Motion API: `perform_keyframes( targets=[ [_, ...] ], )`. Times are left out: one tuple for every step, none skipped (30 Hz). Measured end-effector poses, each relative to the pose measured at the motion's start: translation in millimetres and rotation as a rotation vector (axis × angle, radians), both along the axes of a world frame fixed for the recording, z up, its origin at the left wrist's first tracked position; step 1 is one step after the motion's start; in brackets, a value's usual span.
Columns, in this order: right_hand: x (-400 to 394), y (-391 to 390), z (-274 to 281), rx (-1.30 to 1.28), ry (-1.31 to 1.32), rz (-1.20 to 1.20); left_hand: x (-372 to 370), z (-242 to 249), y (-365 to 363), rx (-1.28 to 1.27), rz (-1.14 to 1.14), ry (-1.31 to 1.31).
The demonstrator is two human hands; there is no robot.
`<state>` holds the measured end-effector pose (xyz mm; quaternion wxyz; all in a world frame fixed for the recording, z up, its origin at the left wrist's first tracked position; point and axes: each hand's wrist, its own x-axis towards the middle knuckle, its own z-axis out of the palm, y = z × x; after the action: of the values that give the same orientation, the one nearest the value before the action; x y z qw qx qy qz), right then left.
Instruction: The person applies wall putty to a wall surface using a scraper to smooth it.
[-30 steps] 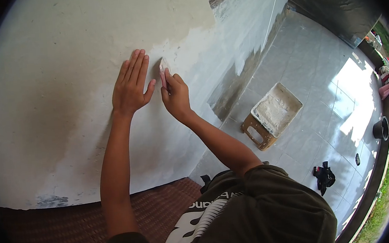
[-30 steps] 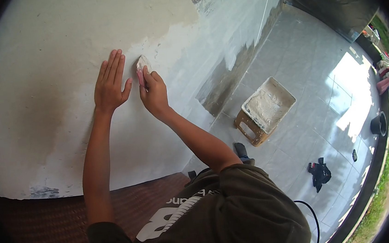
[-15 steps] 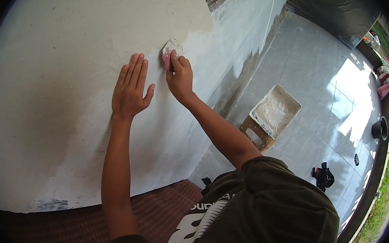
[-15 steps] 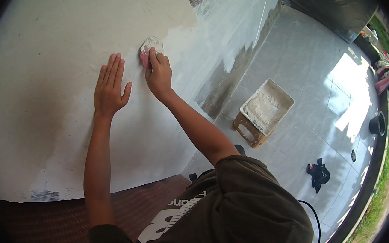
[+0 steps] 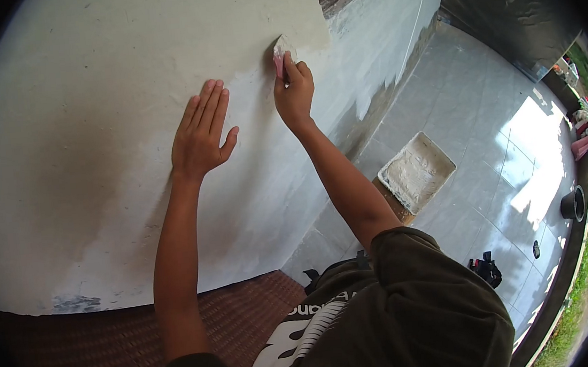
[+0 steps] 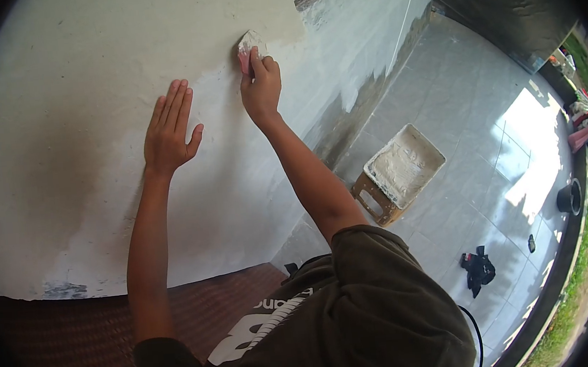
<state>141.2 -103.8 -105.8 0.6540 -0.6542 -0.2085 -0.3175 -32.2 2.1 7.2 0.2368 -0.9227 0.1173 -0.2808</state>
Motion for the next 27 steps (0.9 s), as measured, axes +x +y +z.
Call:
perform_keyframes(
  targets=[
    [-3.5,7.7,-1.2,-0.056,-0.031,-0.026,0.7,0.2,-0.3,-0.002,0.001,0.0],
    [-16.5,13.2,-8.1,-0.08,0.006,-0.008,-0.1,0.3,-0.8,-0.009,-0.004,0.001],
    [-31.4,15.5,-14.1,-0.094,0.033,0.038,-0.1,0.7,-0.8,-0.015,-0.008,-0.001],
    [-47.3,15.4,-18.8,-0.106,0.058,0.084,-0.2,0.9,-0.3,-0.015,-0.006,-0.003],
    [-65.0,12.4,-21.1,-0.07,0.034,0.125,0.2,1.0,0.4,-0.02,-0.011,-0.005],
    [-84.1,6.4,-23.8,-0.036,0.013,0.166,0.3,0.2,0.4,-0.027,-0.016,-0.004],
    [-101.7,-0.5,-26.8,0.0,0.084,0.316,0.3,-0.3,0.5,-0.029,-0.016,-0.003],
    [-114.7,-15.0,-25.7,-0.009,0.077,0.399,0.4,-0.1,0.9,-0.02,-0.01,-0.006],
    [-115.6,-24.3,-22.9,0.002,0.054,0.406,0.6,0.1,1.1,-0.012,-0.003,-0.009],
    [-116.0,-32.7,-20.9,0.012,0.034,0.412,-0.1,-0.8,0.5,-0.015,-0.002,-0.006],
    [-106.5,-36.2,-14.5,0.061,0.032,0.36,-0.1,0.0,-0.2,-0.002,0.01,-0.005],
    [-88.5,-36.4,-6.7,0.109,0.028,0.309,-0.3,0.3,-0.8,0.011,0.023,-0.006],
    [-67.3,-36.0,-2.3,0.12,-0.002,0.232,-1.2,-0.6,-0.9,0.009,0.025,-0.006],
    [-46.9,-35.6,4.9,0.152,0.02,0.203,-1.1,-1.2,-0.3,0.004,0.014,-0.004],
    [-27.4,-34.5,7.6,0.115,0.017,0.154,-0.1,-0.9,0.3,0.0,0.003,-0.003],
    [-11.5,-30.0,8.9,0.102,0.035,0.091,0.6,-1.1,0.8,0.003,0.002,-0.008],
    [1.5,-23.6,10.0,0.041,0.043,0.054,0.7,-1.8,1.1,0.005,0.006,-0.006],
    [8.0,-19.3,9.3,-0.019,0.053,0.018,0.5,-1.7,1.0,0.006,0.01,-0.003],
    [7.0,-13.6,5.0,-0.069,0.05,0.032,0.3,-1.1,0.5,0.008,0.01,-0.003],
    [3.1,-5.1,0.2,-0.119,0.05,0.046,-0.1,-0.7,-0.5,-0.002,0.012,0.001],
    [-7.2,3.7,-5.8,-0.06,-0.024,0.015,0.0,-0.1,-1.1,-0.01,0.013,0.006],
    [-21.6,6.9,-9.6,-0.09,-0.034,0.035,0.3,0.5,-1.6,-0.009,0.012,0.007],
    [-37.7,7.4,-15.0,-0.105,-0.04,0.073,0.4,1.1,-1.9,-0.007,0.018,0.006],
    [-57.4,3.1,-16.7,-0.111,-0.029,0.135,0.1,1.2,-2.0,-0.004,0.025,0.005],
    [-79.3,-6.2,-20.7,-0.129,0.02,0.241,0.0,0.4,-1.7,-0.004,0.026,0.006],
    [-94.9,-13.1,-22.0,-0.144,0.07,0.347,0.0,-0.6,-0.9,-0.006,0.021,0.005],
    [-98.2,-17.7,-19.1,-0.14,0.068,0.349,0.3,0.0,0.2,-0.006,0.016,0.002]
  ],
)
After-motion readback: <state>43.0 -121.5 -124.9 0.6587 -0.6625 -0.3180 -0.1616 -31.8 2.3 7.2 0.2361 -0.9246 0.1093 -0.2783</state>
